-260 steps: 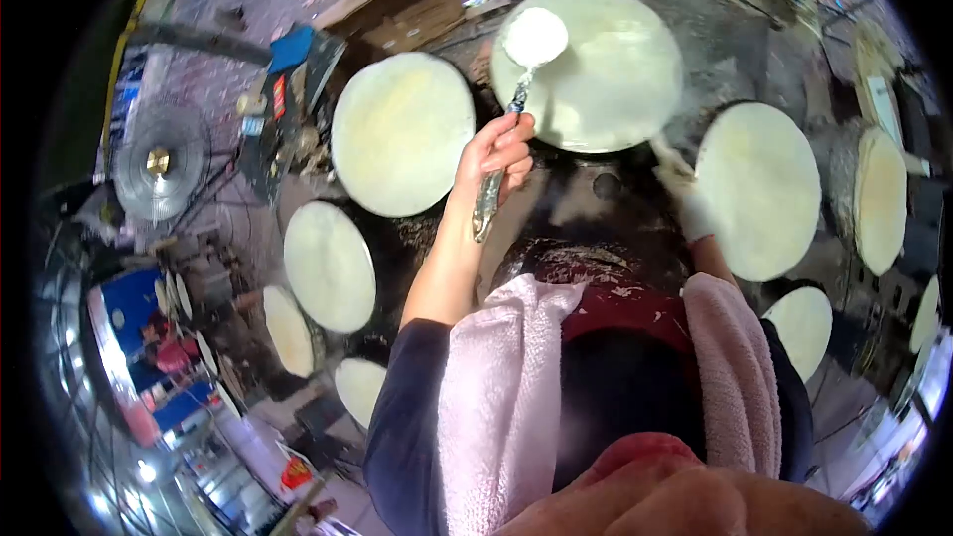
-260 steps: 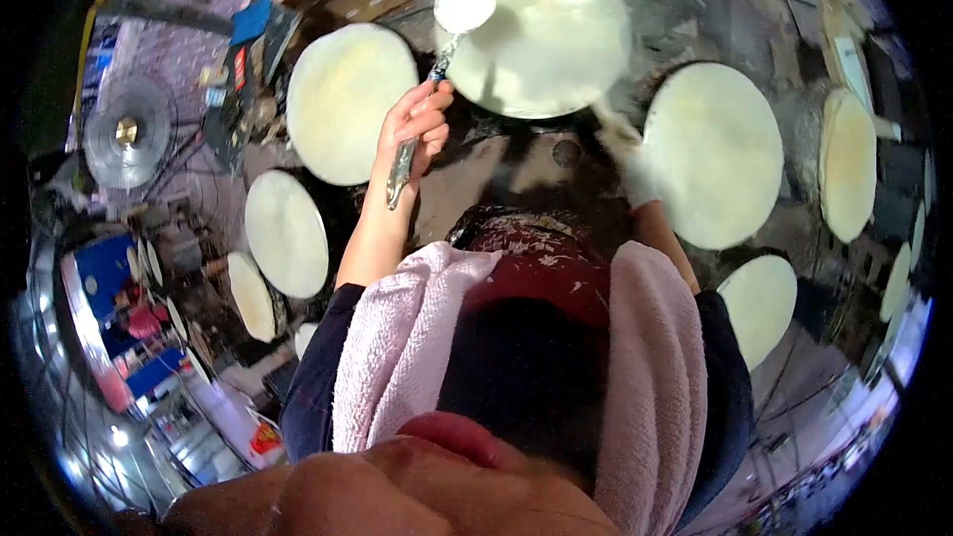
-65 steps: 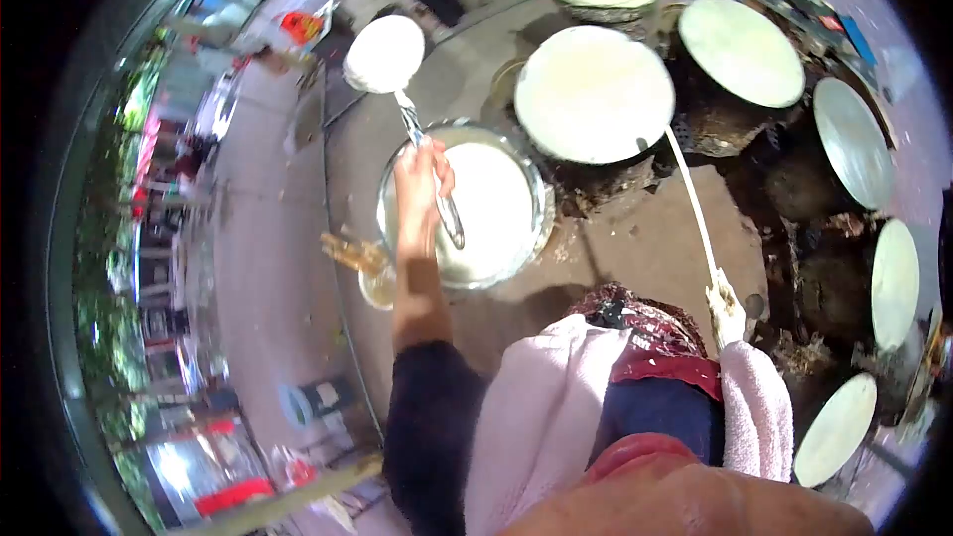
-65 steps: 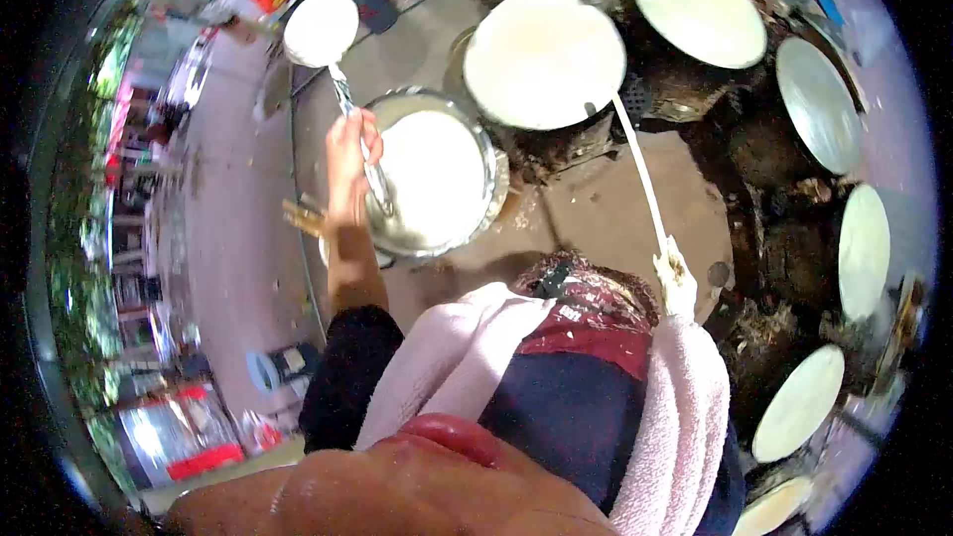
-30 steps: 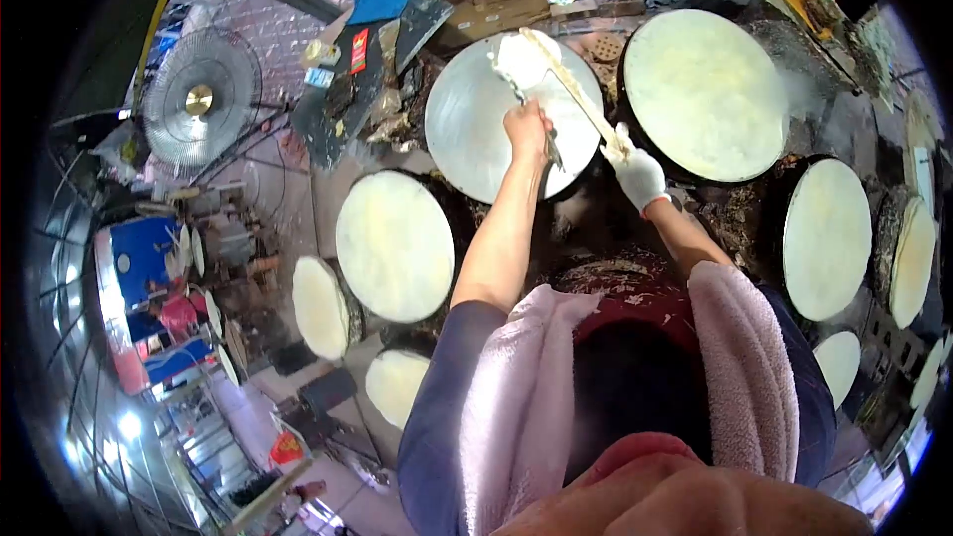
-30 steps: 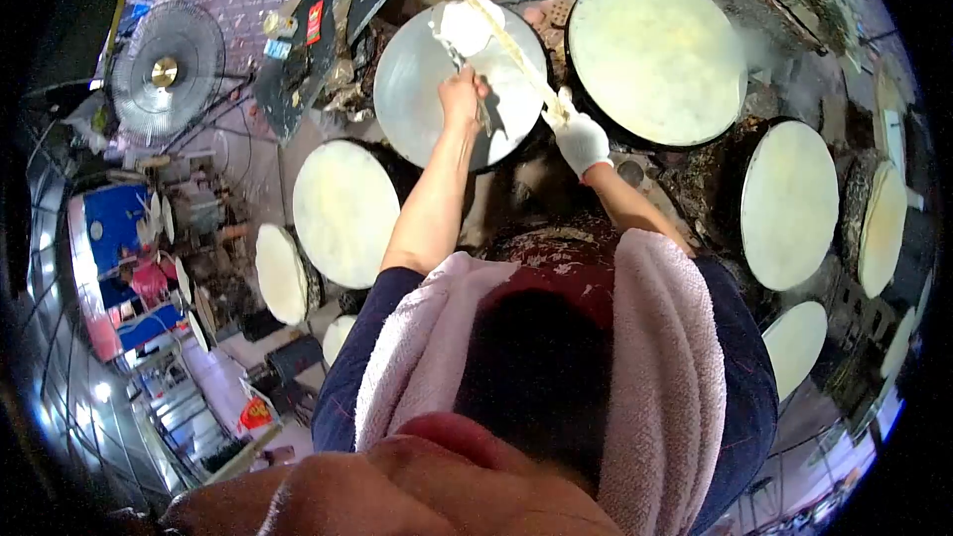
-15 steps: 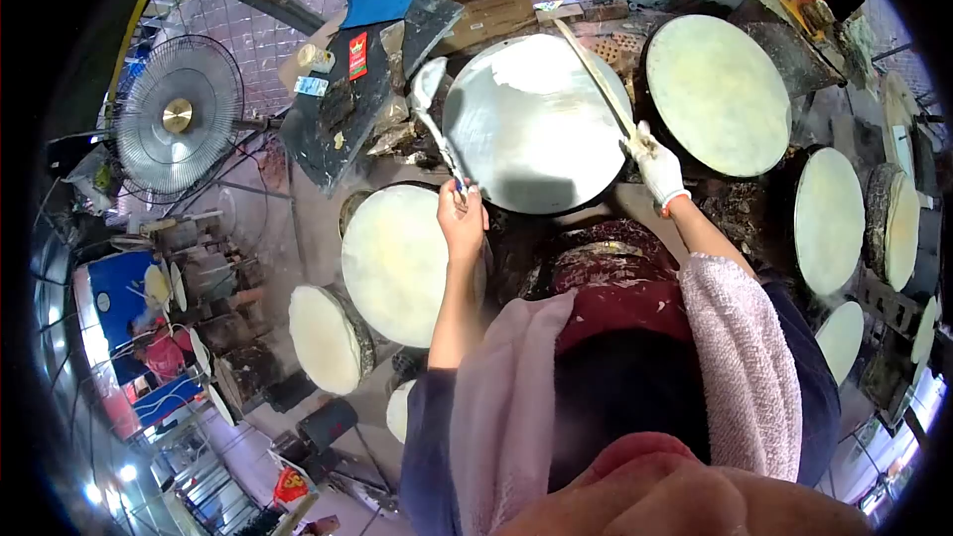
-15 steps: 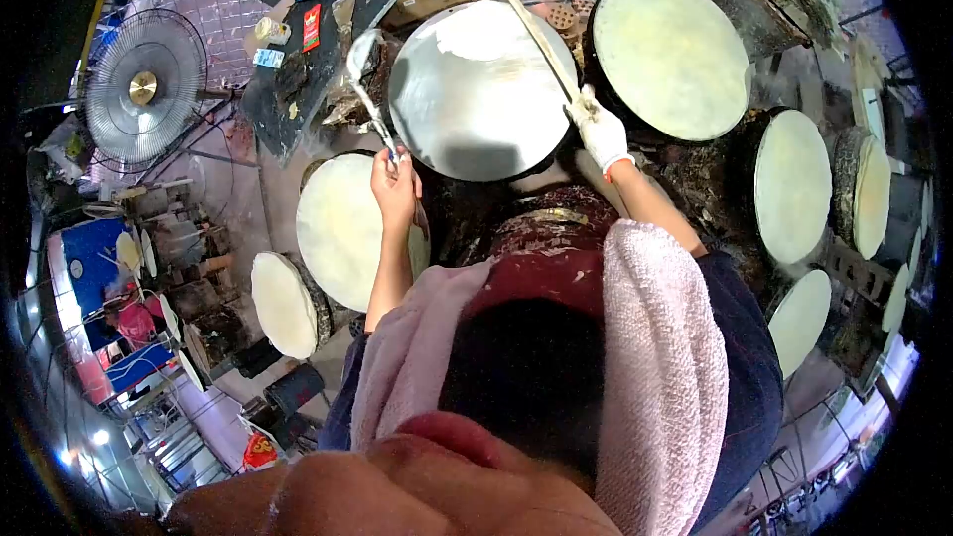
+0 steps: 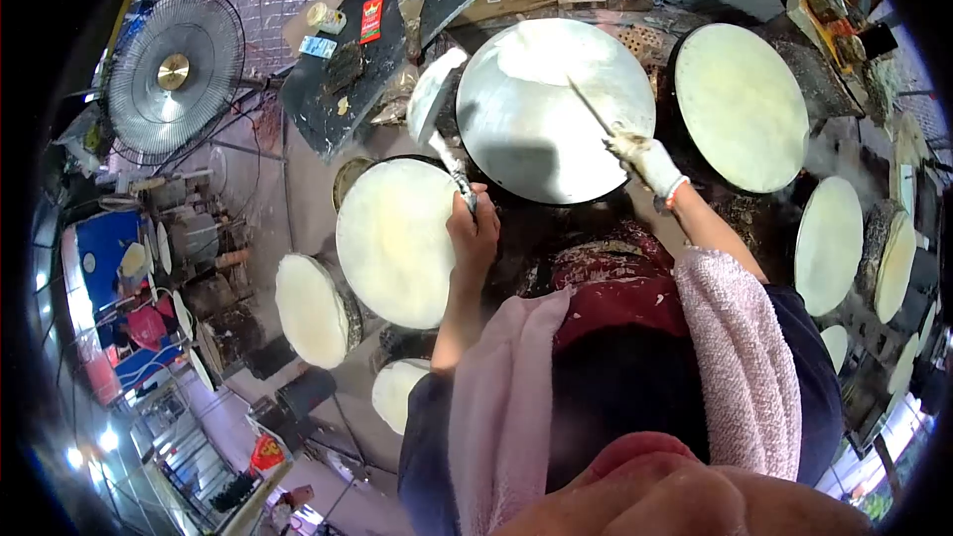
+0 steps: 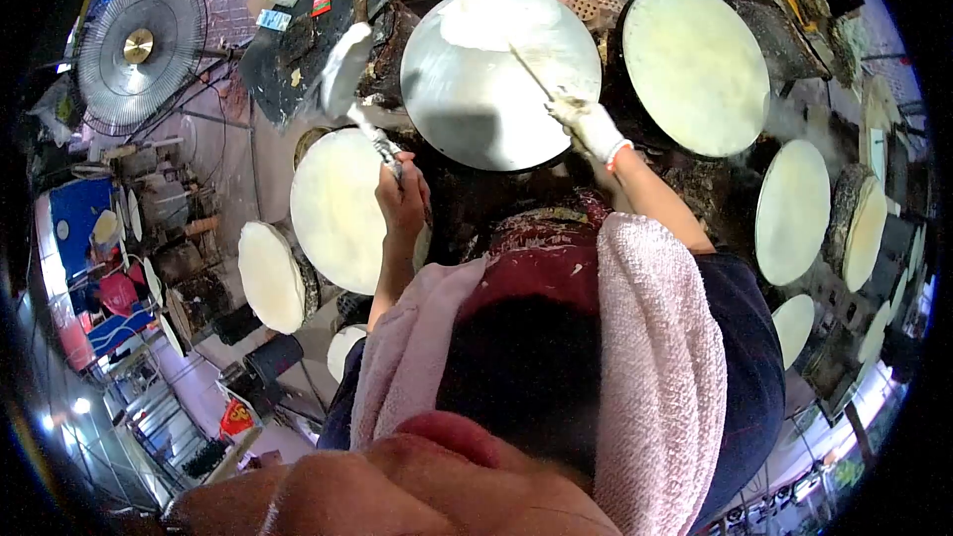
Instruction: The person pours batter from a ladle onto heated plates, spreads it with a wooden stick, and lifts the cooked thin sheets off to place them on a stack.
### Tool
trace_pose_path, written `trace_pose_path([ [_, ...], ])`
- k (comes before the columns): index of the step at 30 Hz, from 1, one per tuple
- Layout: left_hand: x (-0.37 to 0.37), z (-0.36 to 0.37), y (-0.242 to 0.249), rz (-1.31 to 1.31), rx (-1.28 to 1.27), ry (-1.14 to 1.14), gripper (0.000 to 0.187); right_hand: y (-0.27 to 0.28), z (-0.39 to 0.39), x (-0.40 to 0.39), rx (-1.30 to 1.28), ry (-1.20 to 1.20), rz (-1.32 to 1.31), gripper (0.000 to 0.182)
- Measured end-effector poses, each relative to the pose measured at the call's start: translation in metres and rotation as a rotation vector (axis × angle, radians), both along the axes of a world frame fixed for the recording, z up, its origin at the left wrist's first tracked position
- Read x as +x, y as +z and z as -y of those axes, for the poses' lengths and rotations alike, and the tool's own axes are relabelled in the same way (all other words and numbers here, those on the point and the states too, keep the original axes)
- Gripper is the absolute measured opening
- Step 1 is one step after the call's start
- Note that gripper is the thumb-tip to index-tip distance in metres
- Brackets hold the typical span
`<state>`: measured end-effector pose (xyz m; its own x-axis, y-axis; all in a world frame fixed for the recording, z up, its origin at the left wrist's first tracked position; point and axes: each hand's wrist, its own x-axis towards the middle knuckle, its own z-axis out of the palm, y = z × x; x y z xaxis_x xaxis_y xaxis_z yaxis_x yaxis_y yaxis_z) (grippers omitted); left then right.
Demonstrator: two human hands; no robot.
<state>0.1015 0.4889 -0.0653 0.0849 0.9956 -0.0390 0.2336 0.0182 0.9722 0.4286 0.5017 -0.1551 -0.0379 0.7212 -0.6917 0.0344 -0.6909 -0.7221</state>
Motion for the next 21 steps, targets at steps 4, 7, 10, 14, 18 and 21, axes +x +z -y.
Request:
trace_pose_path([
  [4,0.001,0.013,-0.012,-0.312,-0.083,0.026,0.017,-0.014,-0.013,0.019,0.292,0.172,0.28,0.04],
  [7,0.001,0.025,-0.01,-0.403,-0.09,0.084,0.015,-0.107,-0.04,0.09,0.416,-0.152,-0.087,0.034],
  [10,0.01,0.031,-0.01,-0.433,-0.191,0.177,0.014,-0.068,-0.044,0.08,0.472,0.126,0.151,0.03],
  [14,0.015,0.04,-0.036,-0.414,-0.19,0.283,0.014,0.008,-0.053,0.027,-0.031,0.301,0.105,0.039],
  [18,0.021,0.053,-0.04,-0.38,-0.265,0.366,0.016,-0.004,-0.082,0.08,0.35,0.624,0.391,0.037],
  [21,0.025,0.066,-0.039,-0.408,-0.252,0.39,0.016,-0.061,-0.109,0.105,0.43,0.031,-0.16,0.034],
])
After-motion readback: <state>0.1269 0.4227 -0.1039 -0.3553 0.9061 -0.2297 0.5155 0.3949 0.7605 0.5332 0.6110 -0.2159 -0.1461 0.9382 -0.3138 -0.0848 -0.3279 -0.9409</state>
